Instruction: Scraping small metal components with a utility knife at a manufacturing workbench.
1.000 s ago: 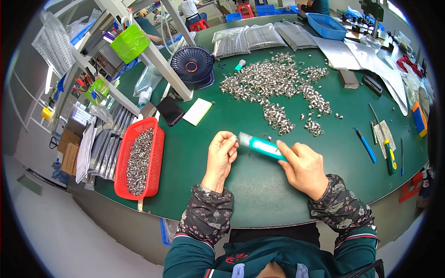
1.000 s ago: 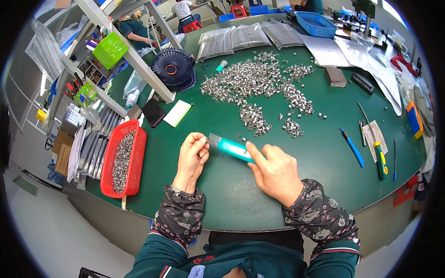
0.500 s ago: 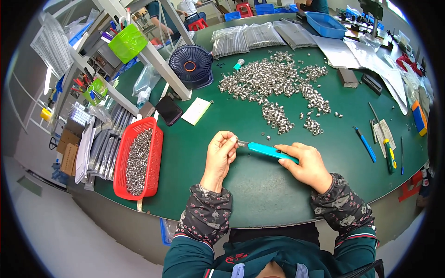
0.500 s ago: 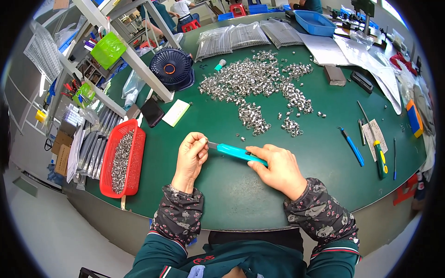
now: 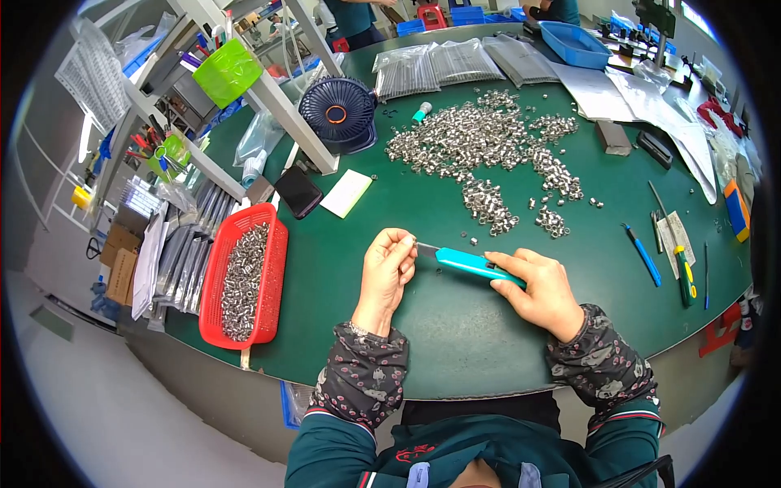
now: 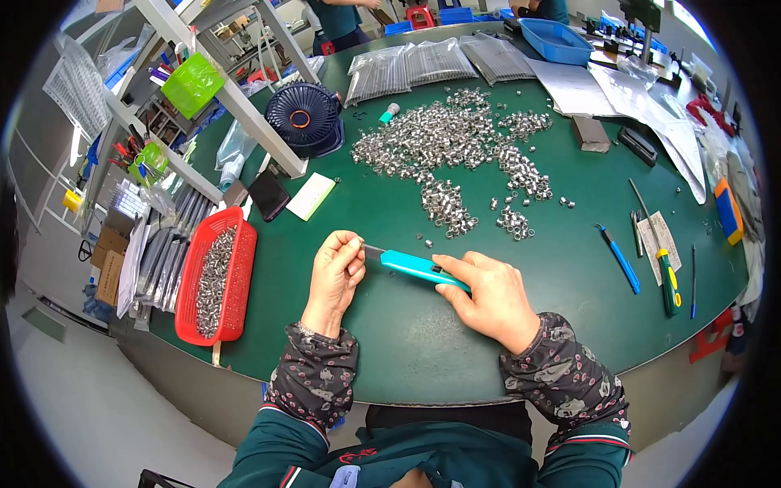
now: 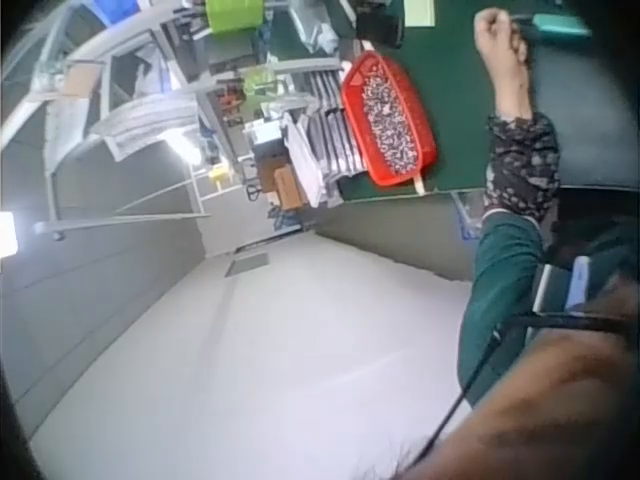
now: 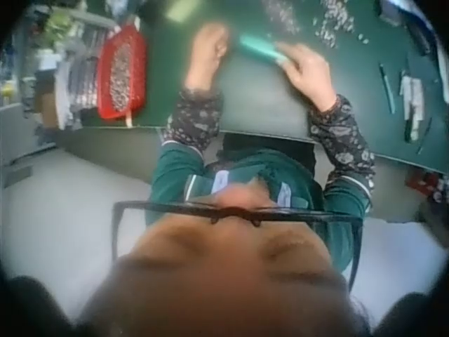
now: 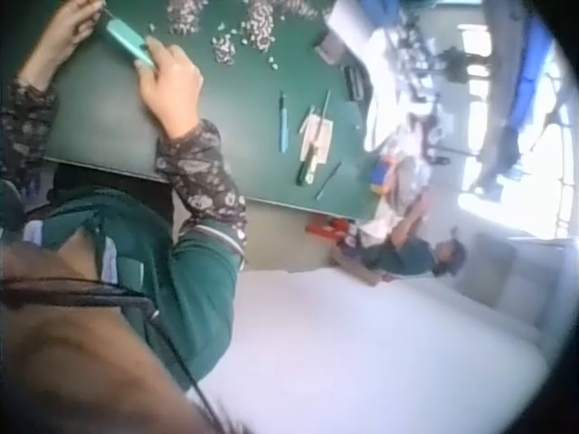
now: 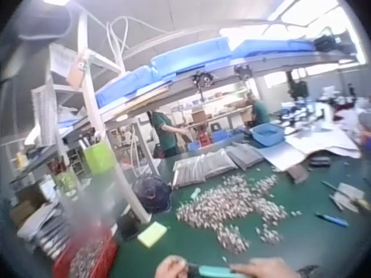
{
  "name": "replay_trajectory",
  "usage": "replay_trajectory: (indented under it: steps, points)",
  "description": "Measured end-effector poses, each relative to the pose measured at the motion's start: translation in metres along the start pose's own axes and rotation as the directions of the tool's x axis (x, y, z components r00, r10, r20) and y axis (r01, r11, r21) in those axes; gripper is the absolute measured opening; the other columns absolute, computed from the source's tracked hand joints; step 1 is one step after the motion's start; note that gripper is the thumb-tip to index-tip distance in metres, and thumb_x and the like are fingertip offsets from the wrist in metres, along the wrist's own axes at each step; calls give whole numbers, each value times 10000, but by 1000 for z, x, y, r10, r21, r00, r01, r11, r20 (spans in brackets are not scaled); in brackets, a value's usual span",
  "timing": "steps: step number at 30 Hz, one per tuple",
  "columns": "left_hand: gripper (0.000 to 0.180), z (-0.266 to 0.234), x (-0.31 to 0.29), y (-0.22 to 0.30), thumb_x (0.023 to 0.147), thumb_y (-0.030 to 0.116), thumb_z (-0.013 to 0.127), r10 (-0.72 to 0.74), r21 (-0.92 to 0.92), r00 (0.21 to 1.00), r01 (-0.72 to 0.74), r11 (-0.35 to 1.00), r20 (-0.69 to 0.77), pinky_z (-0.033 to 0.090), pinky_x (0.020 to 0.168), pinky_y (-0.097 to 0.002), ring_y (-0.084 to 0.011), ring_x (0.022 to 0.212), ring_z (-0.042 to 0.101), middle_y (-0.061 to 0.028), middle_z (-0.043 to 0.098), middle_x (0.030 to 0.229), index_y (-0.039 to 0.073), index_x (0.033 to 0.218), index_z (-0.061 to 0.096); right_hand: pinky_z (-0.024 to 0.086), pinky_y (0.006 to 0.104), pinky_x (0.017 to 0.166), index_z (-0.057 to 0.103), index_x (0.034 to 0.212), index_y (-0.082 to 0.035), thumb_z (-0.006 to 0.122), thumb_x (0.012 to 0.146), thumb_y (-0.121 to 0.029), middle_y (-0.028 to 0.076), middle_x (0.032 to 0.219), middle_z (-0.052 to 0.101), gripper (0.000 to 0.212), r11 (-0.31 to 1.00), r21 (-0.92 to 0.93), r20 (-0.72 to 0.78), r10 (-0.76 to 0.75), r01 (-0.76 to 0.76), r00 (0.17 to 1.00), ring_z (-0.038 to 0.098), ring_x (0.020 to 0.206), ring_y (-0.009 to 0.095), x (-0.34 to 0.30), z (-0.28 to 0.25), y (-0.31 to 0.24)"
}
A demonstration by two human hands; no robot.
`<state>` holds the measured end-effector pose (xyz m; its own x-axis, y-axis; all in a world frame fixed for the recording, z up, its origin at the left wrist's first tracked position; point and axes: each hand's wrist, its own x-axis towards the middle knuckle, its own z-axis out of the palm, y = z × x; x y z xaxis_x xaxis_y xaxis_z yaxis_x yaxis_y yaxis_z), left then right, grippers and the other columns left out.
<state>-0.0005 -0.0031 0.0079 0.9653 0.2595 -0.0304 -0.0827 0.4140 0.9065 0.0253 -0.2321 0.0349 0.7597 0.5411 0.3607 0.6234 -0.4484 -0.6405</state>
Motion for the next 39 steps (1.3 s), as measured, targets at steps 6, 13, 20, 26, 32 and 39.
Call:
replay_trajectory:
  steps: [6,13,20,26,32,39]
  points:
    - [78,2,0,1,816,88,548,7,143,1000,-11,990,25,259,356,-135,-13,445,351,-15,491,655,30,846,504,412,335,542,600,1012,-103,619,700,-176,93,667,501,321,997,29,53,72,-74,996,508,580,245,2,-2,4]
    - [77,-1,1,1,815,87,549,-42,169,999,40,985,10,255,346,-135,-14,440,356,-17,493,654,27,841,509,413,354,499,572,1015,-95,633,663,-132,75,650,455,359,933,-321,-96,-203,162,975,511,624,232,-1,1,-6]
    - [77,-2,2,-1,815,90,548,-64,44,998,65,997,-15,259,343,-133,-14,443,362,-14,497,658,28,840,510,421,358,511,580,1009,-98,627,678,-158,75,657,479,340,985,-142,-36,-100,94,994,520,605,243,0,-5,-1]
    - [62,1,0,1,816,81,539,-48,188,999,42,981,26,240,335,-139,-15,430,346,-14,491,648,25,827,516,415,341,524,606,994,-89,637,668,-162,90,663,502,335,999,-42,46,17,-15,999,510,565,255,1,-6,5]
    - [58,0,0,2,812,78,541,-47,315,998,34,949,31,237,327,-137,-14,418,346,-14,493,636,26,820,517,399,339,494,583,1013,-91,648,628,-111,74,637,452,391,940,-290,-98,-214,178,972,489,567,226,-1,-3,-4]
    - [66,-5,2,-1,808,77,547,-94,95,995,96,991,-29,241,330,-134,-14,429,359,-14,494,634,24,820,510,395,345,495,580,1017,-94,643,640,-126,67,638,449,383,963,-217,-83,-184,162,980,485,576,229,0,-3,-1]
